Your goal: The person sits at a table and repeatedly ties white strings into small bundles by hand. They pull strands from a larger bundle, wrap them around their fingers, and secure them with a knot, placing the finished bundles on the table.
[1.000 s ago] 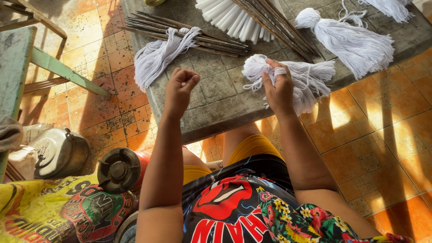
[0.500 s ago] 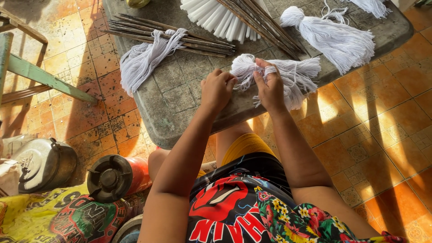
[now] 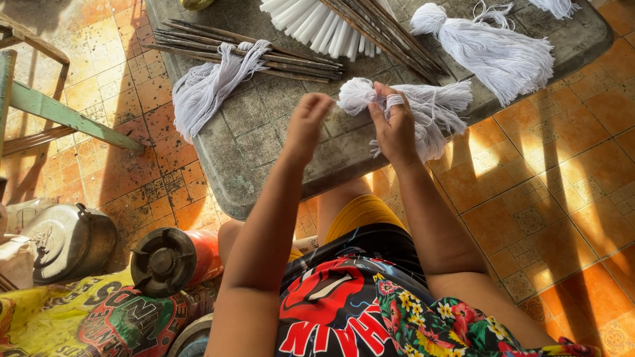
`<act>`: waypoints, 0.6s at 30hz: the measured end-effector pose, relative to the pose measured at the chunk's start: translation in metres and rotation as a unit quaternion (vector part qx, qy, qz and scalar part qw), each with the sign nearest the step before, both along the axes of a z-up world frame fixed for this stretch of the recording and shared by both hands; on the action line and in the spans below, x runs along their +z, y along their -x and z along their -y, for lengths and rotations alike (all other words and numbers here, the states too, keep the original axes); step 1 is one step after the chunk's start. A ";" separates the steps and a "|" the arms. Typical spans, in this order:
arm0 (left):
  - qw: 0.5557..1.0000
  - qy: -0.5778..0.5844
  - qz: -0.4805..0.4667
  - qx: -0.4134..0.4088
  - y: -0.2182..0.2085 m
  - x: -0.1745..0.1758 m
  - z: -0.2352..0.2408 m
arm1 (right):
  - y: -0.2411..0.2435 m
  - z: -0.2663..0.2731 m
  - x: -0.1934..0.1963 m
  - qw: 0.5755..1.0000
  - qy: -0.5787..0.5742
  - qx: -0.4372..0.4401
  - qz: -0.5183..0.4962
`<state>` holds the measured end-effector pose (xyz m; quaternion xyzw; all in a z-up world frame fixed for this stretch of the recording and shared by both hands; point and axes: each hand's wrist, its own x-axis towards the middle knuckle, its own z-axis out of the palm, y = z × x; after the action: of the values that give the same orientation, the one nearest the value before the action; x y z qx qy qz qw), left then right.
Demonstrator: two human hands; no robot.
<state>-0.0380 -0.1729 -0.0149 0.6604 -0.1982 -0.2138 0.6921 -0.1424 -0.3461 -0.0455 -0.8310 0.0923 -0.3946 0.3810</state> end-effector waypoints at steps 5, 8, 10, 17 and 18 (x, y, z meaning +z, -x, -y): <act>0.954 0.260 -0.057 0.137 -0.029 0.092 -0.123 | 0.001 -0.001 -0.002 0.999 -0.019 0.012 0.025; 0.897 0.347 0.032 0.273 -0.050 0.117 -0.207 | 0.008 -0.012 0.014 0.990 -0.084 0.051 0.101; 0.842 0.417 0.026 0.340 -0.047 0.136 -0.236 | 0.013 -0.022 0.030 0.974 -0.142 0.088 0.154; 0.966 0.158 0.040 0.203 -0.018 0.090 -0.172 | 0.005 -0.031 0.045 0.983 0.124 -0.078 0.112; 0.971 0.176 -0.030 0.160 -0.014 0.080 -0.152 | 0.005 -0.032 0.050 0.982 0.150 -0.098 0.066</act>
<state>-0.0238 -0.0207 0.0648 0.5450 -0.1033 -0.0816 0.8280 -0.1476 -0.3139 0.0047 -0.8379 0.0877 -0.4931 0.2169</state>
